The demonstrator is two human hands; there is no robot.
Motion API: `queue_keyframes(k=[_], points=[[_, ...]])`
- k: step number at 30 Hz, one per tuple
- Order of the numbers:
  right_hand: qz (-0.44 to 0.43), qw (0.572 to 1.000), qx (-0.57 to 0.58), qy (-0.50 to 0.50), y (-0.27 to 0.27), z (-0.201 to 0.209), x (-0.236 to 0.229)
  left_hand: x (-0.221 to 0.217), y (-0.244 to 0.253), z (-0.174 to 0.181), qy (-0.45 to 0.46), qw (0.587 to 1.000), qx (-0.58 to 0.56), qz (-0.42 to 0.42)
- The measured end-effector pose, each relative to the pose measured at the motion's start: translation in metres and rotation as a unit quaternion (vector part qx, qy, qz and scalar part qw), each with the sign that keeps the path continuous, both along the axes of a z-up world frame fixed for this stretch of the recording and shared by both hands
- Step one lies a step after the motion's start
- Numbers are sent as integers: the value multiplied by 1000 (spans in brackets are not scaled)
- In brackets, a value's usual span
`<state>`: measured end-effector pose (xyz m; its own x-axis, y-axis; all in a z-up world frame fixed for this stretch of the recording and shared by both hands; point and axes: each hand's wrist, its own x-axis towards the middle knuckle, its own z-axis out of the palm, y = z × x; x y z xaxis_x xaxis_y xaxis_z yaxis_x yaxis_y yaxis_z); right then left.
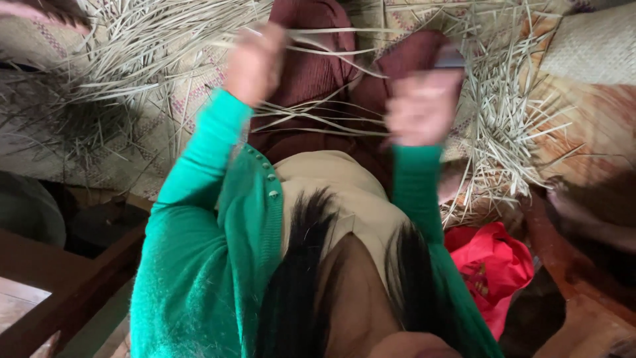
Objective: Trimming and splitting plant fibers with scissors to prepare them for weaving or other crafts.
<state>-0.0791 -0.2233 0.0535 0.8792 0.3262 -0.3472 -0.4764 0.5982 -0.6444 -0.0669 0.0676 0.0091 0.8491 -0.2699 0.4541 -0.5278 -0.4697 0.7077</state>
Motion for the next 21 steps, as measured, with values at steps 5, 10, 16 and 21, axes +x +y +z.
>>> queue_keyframes(k=[5,10,16,21], points=[[-1,929,370,-20,-58,-53,5,-5,25,-20,-28,939,72,335],[52,989,-130,39,52,-41,4,-11,-56,30,-168,888,327,278],[41,975,-219,6,68,-26,-1,-13,-81,-5,-217,966,80,119],[-4,972,-232,-27,69,-27,0,-11,-77,18,79,967,-233,-70]])
